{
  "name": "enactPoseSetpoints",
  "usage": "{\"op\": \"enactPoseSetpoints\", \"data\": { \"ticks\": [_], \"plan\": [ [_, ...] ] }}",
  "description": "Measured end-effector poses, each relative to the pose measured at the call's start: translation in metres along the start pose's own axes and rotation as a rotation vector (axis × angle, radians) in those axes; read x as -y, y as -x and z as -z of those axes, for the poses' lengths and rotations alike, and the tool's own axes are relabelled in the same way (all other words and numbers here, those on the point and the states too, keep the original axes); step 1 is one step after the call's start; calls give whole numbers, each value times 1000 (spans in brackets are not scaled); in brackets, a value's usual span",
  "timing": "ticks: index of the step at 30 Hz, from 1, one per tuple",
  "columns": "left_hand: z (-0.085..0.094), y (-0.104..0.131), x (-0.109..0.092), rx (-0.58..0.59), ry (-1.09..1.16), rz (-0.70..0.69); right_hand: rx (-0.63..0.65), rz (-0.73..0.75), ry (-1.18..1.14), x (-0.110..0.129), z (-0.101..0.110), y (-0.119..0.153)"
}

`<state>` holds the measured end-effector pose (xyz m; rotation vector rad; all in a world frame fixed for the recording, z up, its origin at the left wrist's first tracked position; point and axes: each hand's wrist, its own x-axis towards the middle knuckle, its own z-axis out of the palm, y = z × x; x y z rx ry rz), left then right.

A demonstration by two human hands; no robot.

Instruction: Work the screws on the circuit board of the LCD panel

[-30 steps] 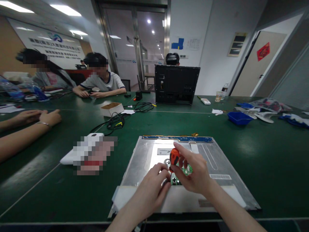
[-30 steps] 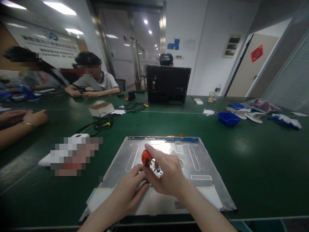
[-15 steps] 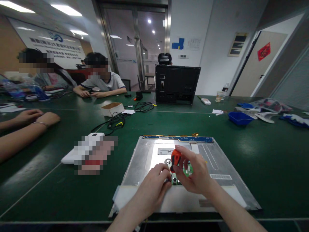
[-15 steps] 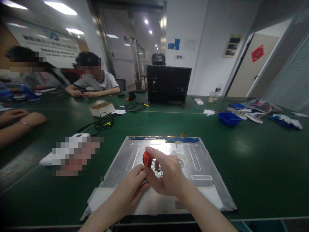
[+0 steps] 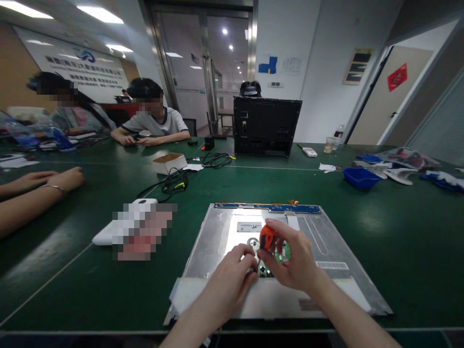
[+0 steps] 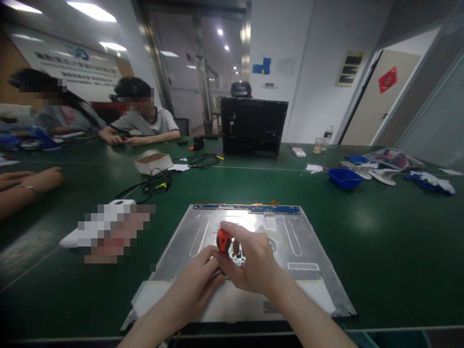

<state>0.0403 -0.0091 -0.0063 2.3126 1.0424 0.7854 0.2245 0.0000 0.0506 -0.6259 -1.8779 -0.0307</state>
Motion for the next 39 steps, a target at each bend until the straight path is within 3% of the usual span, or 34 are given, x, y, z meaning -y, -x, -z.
{"op": "enactPoseSetpoints", "data": {
  "ticks": [20, 31, 39],
  "plan": [
    [1, 0, -2, 13, 18, 10, 41, -14, 34, 1, -1, 1],
    [11, 0, -12, 47, 71, 32, 45, -15, 6, -3, -1, 3],
    [5, -1, -3, 36, 65, 10, 45, -23, 8, -2, -2, 2]
  ]
}}
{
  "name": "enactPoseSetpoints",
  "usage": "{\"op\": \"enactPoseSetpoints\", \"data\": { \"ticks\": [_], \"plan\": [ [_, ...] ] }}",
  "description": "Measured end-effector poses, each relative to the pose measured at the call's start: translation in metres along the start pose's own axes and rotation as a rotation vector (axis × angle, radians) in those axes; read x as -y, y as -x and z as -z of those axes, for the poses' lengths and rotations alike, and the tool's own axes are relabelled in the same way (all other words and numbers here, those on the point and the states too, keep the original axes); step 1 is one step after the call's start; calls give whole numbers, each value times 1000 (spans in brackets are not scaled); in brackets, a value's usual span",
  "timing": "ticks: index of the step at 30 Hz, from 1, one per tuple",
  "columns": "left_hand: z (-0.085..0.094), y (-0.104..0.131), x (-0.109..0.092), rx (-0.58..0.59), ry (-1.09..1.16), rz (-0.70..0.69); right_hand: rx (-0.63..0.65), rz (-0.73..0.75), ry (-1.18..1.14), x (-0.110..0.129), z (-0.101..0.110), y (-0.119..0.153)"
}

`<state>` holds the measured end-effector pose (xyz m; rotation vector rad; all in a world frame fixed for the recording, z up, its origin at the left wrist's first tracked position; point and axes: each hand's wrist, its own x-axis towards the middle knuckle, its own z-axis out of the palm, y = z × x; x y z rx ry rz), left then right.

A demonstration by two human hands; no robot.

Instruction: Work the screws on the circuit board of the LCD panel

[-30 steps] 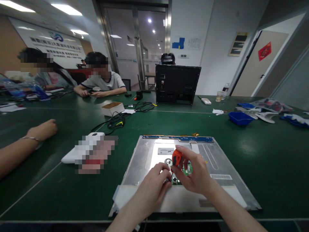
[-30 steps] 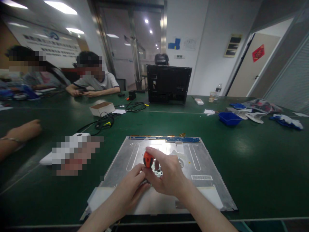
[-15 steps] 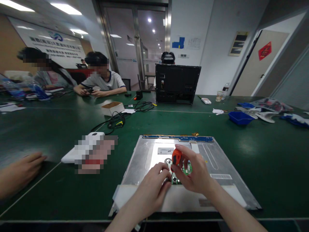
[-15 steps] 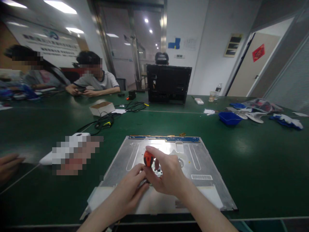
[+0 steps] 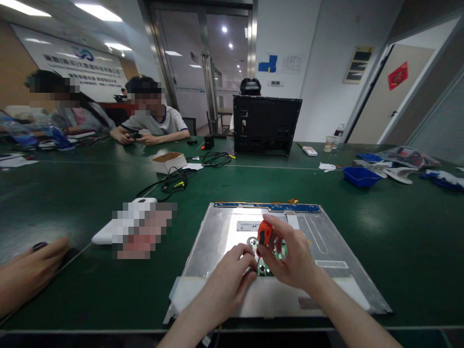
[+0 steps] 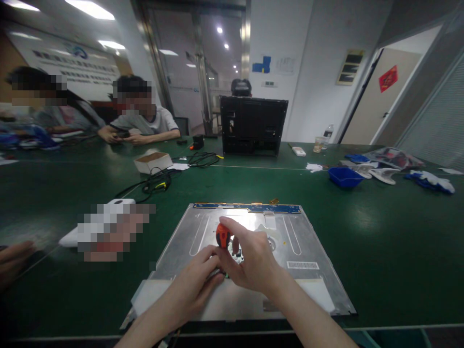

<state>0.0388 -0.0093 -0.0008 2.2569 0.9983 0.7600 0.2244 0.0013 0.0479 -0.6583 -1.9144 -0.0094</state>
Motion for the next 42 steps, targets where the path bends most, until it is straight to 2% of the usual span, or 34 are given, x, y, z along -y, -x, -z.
{"op": "enactPoseSetpoints", "data": {
  "ticks": [16, 34, 42],
  "plan": [
    [-3, 0, 3, -11, -4, -18, -1, -7, 10, -3, -2, 2],
    [4, 1, -8, 22, 19, 10, -3, -5, -10, -3, -2, 1],
    [1, -1, -3, -2, 4, 6, 17, 3, -4, -1, 0, 0]
  ]
}}
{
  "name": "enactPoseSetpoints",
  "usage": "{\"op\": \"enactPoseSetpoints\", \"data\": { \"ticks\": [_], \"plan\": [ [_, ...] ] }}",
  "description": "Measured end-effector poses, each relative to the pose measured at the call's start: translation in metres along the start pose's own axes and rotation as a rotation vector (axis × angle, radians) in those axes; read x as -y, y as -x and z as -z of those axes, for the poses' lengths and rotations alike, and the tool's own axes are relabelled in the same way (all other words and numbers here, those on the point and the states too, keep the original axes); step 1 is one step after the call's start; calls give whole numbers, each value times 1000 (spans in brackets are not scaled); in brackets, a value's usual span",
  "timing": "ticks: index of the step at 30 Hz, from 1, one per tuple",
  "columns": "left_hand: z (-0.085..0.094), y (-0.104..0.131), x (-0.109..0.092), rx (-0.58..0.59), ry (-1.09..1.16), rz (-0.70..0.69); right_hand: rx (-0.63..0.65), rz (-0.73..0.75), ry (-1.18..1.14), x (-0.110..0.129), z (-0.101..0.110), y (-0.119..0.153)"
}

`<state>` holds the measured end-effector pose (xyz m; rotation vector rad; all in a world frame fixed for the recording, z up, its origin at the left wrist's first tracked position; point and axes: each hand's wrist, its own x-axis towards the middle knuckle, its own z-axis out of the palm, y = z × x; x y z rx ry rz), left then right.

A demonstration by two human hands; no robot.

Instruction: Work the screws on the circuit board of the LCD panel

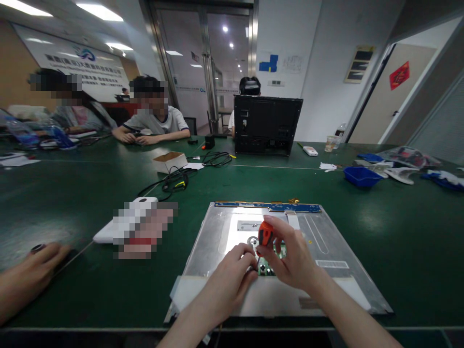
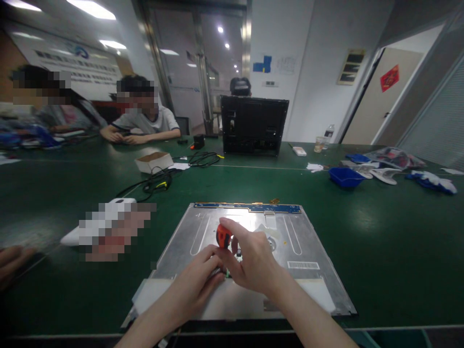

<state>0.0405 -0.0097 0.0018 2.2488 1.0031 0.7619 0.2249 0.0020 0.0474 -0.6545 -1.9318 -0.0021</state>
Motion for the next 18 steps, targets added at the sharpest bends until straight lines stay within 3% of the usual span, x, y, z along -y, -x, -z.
{"op": "enactPoseSetpoints", "data": {
  "ticks": [18],
  "plan": [
    [-1, 1, 1, -1, -12, -1, 0, -8, -1, 0, -1, -1]
  ]
}}
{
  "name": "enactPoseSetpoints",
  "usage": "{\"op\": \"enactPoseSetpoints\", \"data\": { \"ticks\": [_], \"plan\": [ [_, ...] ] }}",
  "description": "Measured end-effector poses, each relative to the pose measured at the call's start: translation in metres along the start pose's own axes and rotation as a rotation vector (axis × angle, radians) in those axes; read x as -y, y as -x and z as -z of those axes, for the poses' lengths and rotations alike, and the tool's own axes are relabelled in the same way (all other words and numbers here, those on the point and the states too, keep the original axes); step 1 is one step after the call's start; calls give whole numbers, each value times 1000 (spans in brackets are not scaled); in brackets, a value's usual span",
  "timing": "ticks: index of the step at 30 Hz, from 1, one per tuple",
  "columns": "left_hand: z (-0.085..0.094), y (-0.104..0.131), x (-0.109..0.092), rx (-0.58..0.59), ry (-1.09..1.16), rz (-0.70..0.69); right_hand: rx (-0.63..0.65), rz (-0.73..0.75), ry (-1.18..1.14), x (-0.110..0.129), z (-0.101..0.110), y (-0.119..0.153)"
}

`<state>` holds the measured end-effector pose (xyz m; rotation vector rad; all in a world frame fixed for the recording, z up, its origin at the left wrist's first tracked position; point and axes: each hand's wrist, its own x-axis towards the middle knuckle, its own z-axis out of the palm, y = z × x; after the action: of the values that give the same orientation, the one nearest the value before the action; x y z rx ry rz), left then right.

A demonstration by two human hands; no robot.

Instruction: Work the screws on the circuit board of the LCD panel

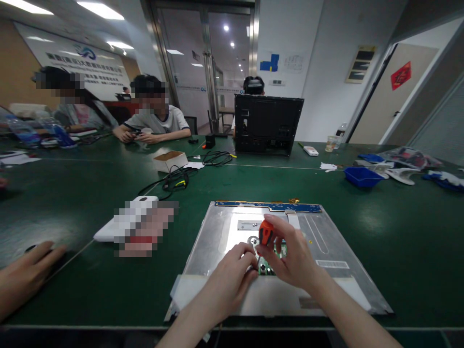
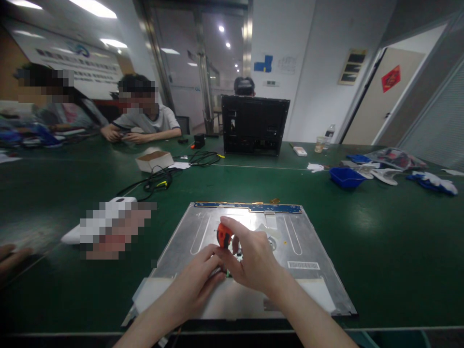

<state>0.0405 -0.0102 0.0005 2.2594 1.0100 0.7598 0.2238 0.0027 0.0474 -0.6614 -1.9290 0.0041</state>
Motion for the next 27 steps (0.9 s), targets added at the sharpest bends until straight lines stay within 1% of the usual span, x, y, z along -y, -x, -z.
{"op": "enactPoseSetpoints", "data": {
  "ticks": [14, 27],
  "plan": [
    [4, 1, -7, 10, 13, 4, -9, -1, 13, -2, -2, 0],
    [3, -1, -4, 13, 18, 7, -16, -2, 22, -1, -1, 1]
  ]
}}
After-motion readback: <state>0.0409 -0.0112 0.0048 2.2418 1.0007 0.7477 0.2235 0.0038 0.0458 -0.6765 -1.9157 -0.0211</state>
